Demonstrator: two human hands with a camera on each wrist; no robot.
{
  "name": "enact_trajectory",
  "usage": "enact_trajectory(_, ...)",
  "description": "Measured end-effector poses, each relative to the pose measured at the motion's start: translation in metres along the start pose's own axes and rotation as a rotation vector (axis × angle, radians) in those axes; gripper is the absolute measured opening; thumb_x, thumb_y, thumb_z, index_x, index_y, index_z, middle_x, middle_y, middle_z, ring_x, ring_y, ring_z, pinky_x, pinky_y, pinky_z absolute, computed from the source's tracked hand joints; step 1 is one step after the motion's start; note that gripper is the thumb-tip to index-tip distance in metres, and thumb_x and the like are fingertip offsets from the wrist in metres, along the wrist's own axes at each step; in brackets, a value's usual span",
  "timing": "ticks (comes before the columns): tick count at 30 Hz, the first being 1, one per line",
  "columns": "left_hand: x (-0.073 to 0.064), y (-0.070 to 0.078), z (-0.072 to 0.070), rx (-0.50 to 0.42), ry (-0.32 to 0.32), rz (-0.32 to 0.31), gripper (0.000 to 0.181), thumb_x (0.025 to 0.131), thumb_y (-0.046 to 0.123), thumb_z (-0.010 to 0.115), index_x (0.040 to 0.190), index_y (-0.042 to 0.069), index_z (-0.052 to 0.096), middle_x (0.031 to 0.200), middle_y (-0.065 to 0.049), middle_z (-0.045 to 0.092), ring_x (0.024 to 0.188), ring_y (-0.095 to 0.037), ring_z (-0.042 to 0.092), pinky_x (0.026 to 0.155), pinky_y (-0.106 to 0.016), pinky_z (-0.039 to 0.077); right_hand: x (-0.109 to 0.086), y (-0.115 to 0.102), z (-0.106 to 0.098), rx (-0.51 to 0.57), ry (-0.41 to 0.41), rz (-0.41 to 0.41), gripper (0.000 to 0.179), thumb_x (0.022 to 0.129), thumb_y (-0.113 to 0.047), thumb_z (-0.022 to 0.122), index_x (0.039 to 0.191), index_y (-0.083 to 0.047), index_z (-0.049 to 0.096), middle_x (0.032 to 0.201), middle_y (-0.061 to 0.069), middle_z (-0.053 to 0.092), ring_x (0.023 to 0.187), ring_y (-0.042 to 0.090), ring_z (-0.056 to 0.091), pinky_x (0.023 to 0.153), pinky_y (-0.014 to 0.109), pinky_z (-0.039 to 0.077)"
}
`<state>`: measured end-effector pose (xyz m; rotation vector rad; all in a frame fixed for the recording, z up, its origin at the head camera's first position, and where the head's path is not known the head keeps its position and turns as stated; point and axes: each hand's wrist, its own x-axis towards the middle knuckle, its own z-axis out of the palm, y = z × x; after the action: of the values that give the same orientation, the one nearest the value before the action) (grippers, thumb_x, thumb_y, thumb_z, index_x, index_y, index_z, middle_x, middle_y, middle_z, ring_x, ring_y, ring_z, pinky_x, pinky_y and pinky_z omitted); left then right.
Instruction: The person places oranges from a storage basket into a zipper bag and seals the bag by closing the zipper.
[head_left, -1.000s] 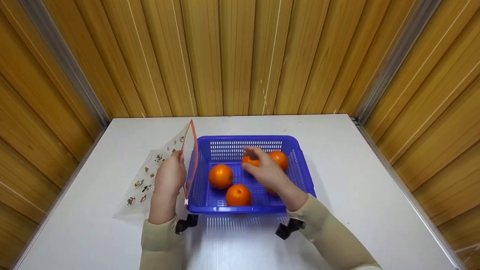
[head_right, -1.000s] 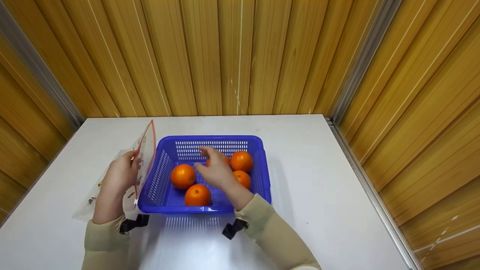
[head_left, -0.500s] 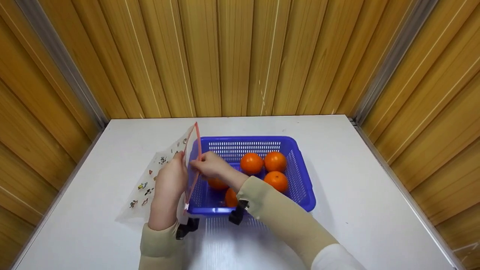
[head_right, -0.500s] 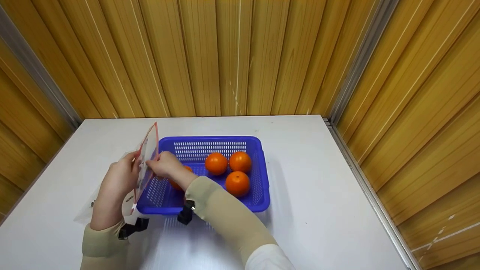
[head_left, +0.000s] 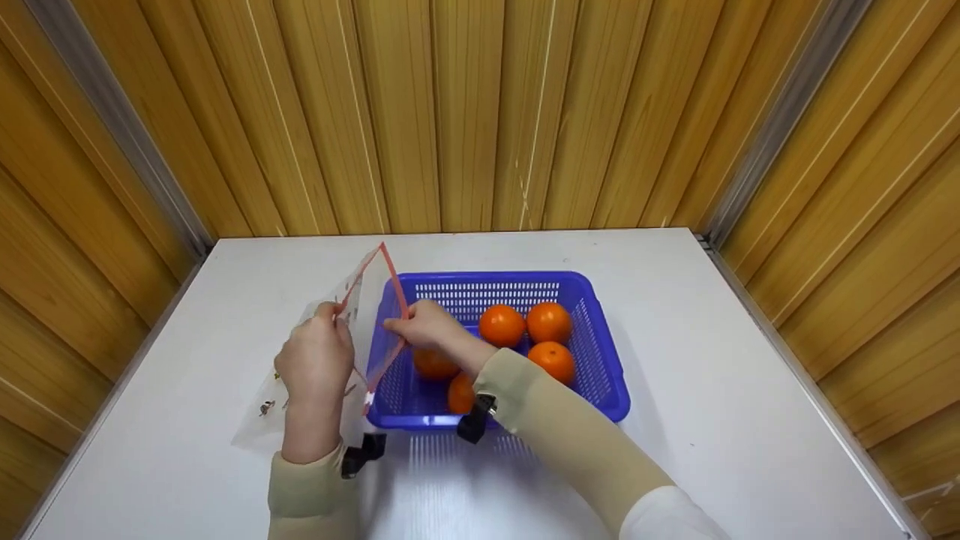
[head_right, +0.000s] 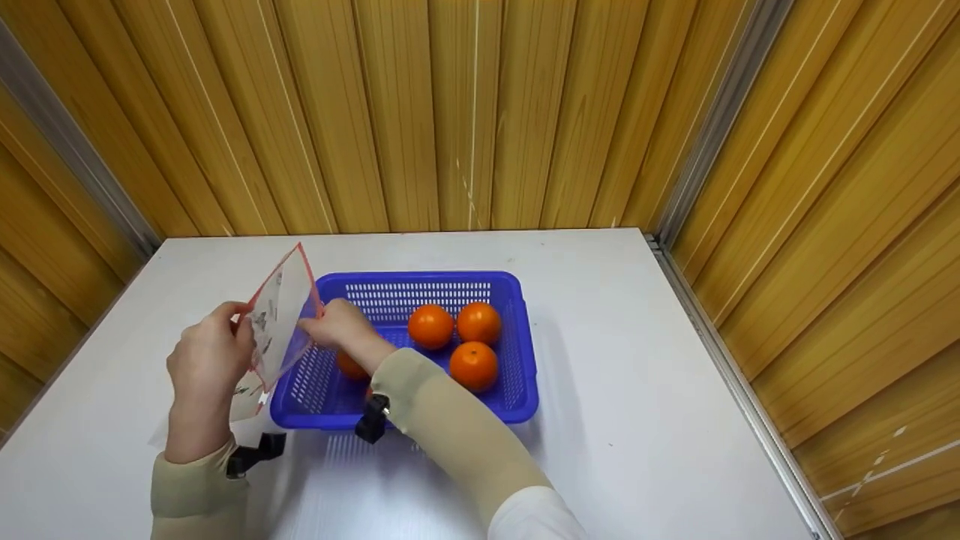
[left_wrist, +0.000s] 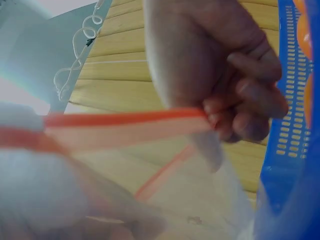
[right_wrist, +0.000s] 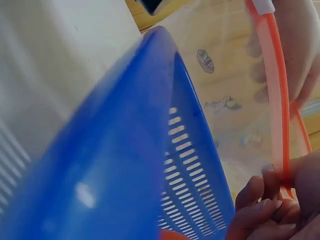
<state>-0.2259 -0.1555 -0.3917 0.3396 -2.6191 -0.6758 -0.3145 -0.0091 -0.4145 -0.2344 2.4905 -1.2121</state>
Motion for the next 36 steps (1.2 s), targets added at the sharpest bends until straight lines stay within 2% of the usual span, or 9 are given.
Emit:
enact_trajectory(3, -0.001, -0.005, -0.007, -0.063, 0.102, -0.029, 0.030, 0.100, 0.013, 0.051, 0.122, 0.006, 0.070, 0.094, -0.029, 0.074, 0.073, -0.051, 0.070, 0.055, -0.062, 0.051, 0.002, 0.002, -0.006, -0.024, -0.014, 0.041, 0.042, 0.099, -0.030, 0.067, 0.062, -0.014, 0.054, 0.058, -0.002, 0.052, 0.050, 0.010, 0.043, 0.045, 0.020, 0.032)
enact_trajectory(6, -0.002, -0.011, -0.016, -0.161, 0.165, -0.042, 0.028, 0.101, 0.014, 0.054, 0.120, 0.007, 0.072, 0.084, -0.023, 0.074, 0.060, -0.039, 0.066, 0.047, -0.046, 0.045, 0.003, 0.004, -0.015, -0.054, -0.031, 0.057, 0.038, 0.096, -0.025, 0.067, 0.062, -0.013, 0.055, 0.058, -0.002, 0.053, 0.051, 0.010, 0.045, 0.046, 0.020, 0.034)
enact_trajectory(9, -0.003, -0.015, -0.027, -0.273, 0.182, -0.069, 0.025, 0.102, 0.014, 0.058, 0.119, 0.004, 0.074, 0.084, -0.020, 0.072, 0.064, -0.028, 0.060, 0.049, -0.028, 0.039, 0.004, 0.009, -0.027, -0.031, -0.063, 0.074, 0.033, 0.094, -0.018, 0.064, 0.062, -0.012, 0.056, 0.057, -0.002, 0.054, 0.051, 0.010, 0.045, 0.047, 0.020, 0.034)
enact_trajectory(13, -0.003, -0.019, -0.041, -0.382, 0.142, -0.170, 0.028, 0.104, 0.017, 0.061, 0.122, 0.000, 0.073, 0.100, -0.023, 0.073, 0.081, -0.027, 0.060, 0.056, -0.015, 0.039, 0.008, 0.017, -0.044, 0.015, -0.133, 0.118, 0.035, 0.096, -0.019, 0.057, 0.063, -0.011, 0.057, 0.058, -0.003, 0.050, 0.050, 0.009, 0.040, 0.046, 0.020, 0.029)
enact_trajectory(16, -0.003, -0.019, -0.044, -0.382, 0.080, -0.193, 0.030, 0.104, 0.020, 0.061, 0.123, -0.001, 0.073, 0.104, -0.023, 0.073, 0.081, -0.025, 0.060, 0.056, -0.015, 0.041, 0.008, 0.020, -0.051, 0.011, -0.166, 0.145, 0.037, 0.096, -0.023, 0.056, 0.061, -0.013, 0.057, 0.058, -0.003, 0.049, 0.048, 0.009, 0.035, 0.045, 0.021, 0.025)
enact_trajectory(20, -0.002, -0.017, -0.039, -0.364, 0.010, -0.121, 0.032, 0.105, 0.024, 0.061, 0.118, -0.001, 0.075, 0.088, -0.018, 0.072, 0.062, -0.014, 0.058, 0.052, -0.021, 0.041, 0.004, 0.017, -0.050, 0.062, -0.172, 0.143, 0.032, 0.092, -0.020, 0.060, 0.061, -0.015, 0.058, 0.057, -0.004, 0.050, 0.046, 0.007, 0.033, 0.043, 0.020, 0.023)
enact_trajectory(27, 0.003, -0.013, -0.027, -0.428, 0.001, -0.084, 0.034, 0.104, 0.026, 0.062, 0.114, -0.002, 0.076, 0.069, -0.011, 0.066, 0.049, -0.006, 0.050, 0.044, -0.022, 0.037, -0.002, 0.017, -0.044, 0.168, -0.162, 0.069, 0.035, 0.099, -0.031, 0.065, 0.068, -0.015, 0.064, 0.061, -0.004, 0.057, 0.050, 0.007, 0.043, 0.045, 0.019, 0.028)
enact_trajectory(30, 0.006, -0.013, -0.023, -0.463, -0.007, -0.084, 0.032, 0.103, 0.026, 0.063, 0.113, -0.002, 0.077, 0.069, -0.011, 0.067, 0.047, -0.005, 0.051, 0.043, -0.021, 0.037, -0.006, 0.019, -0.046, 0.238, -0.164, 0.044, 0.033, 0.102, -0.035, 0.062, 0.078, -0.013, 0.065, 0.071, -0.001, 0.064, 0.053, 0.007, 0.049, 0.047, 0.018, 0.034)
enact_trajectory(36, 0.008, -0.013, -0.018, -0.473, 0.001, -0.077, 0.031, 0.103, 0.026, 0.064, 0.109, 0.000, 0.078, 0.071, -0.010, 0.070, 0.047, -0.005, 0.050, 0.043, -0.020, 0.038, -0.027, 0.023, -0.052, 0.314, -0.102, 0.010, 0.031, 0.103, -0.037, 0.061, 0.115, -0.009, 0.061, 0.100, 0.009, 0.071, 0.067, 0.014, 0.066, 0.063, 0.025, 0.052)
